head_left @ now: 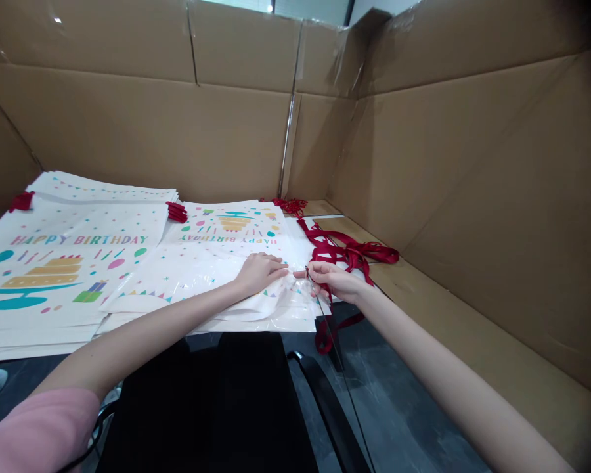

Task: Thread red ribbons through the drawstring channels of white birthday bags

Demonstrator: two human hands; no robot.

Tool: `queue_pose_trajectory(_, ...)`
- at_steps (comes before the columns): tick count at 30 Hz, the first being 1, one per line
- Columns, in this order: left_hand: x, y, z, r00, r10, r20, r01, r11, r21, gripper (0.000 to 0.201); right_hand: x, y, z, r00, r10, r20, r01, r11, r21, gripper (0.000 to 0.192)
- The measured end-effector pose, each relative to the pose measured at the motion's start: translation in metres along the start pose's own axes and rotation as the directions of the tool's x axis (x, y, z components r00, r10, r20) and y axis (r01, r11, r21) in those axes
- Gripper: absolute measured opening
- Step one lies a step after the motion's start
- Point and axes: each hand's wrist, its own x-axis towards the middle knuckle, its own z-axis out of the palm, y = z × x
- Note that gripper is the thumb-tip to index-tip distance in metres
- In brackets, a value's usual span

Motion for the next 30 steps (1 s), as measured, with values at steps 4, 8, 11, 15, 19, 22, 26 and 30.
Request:
queue_pose_trajectory(4,0.0,0.001,-0.001,1.0,-0.004,-0.009,0.004,1.0,-0.004,0.031,0.003,0.003,0.001,1.0,-0.025,0.008,0.025,0.999,0.032,0.036)
queue_pose_trajectory(8,-0.001,0.003,-0.001,0.999,0.013,-0.038,-0.013,1.0,0.0,0.03,0.007,0.002,0.004,1.0,-0.028,-0.009,0.029,0.995,0.097,0.035)
queue_pose_trajectory(11,-0.002,0.006,-0.002,0.99,0.078,-0.12,-0.075,0.997,0.03,0.03,0.009,0.002,0.007,0.999,-0.032,-0.014,0.034,0.988,0.153,0.037)
queue_pose_trajectory(15,-0.001,0.008,-0.002,0.977,0.154,-0.15,-0.148,0.988,0.05,0.022,0.01,0.005,0.013,0.998,-0.042,-0.056,0.053,0.977,0.208,0.041)
queue_pose_trajectory(19,0.002,0.007,0.002,0.987,0.099,-0.123,-0.099,0.995,0.005,0.019,0.009,0.007,0.017,0.995,-0.034,-0.095,0.055,0.972,0.228,0.04)
queue_pose_trajectory(22,0.005,0.006,0.006,0.993,0.071,-0.093,-0.073,0.997,-0.026,0.019,0.01,0.009,0.016,0.997,-0.015,-0.075,0.027,0.985,0.168,0.035)
queue_pose_trajectory(26,0.005,0.005,0.007,0.996,0.062,-0.062,-0.064,0.997,-0.041,0.019,0.012,0.011,0.012,0.999,0.029,-0.025,-0.028,0.998,0.051,0.031)
queue_pose_trajectory(30,0.003,0.006,0.005,0.998,0.037,-0.053,-0.04,0.997,-0.058,0.021,0.012,0.01,0.011,0.999,0.044,-0.016,-0.044,0.999,0.021,0.028)
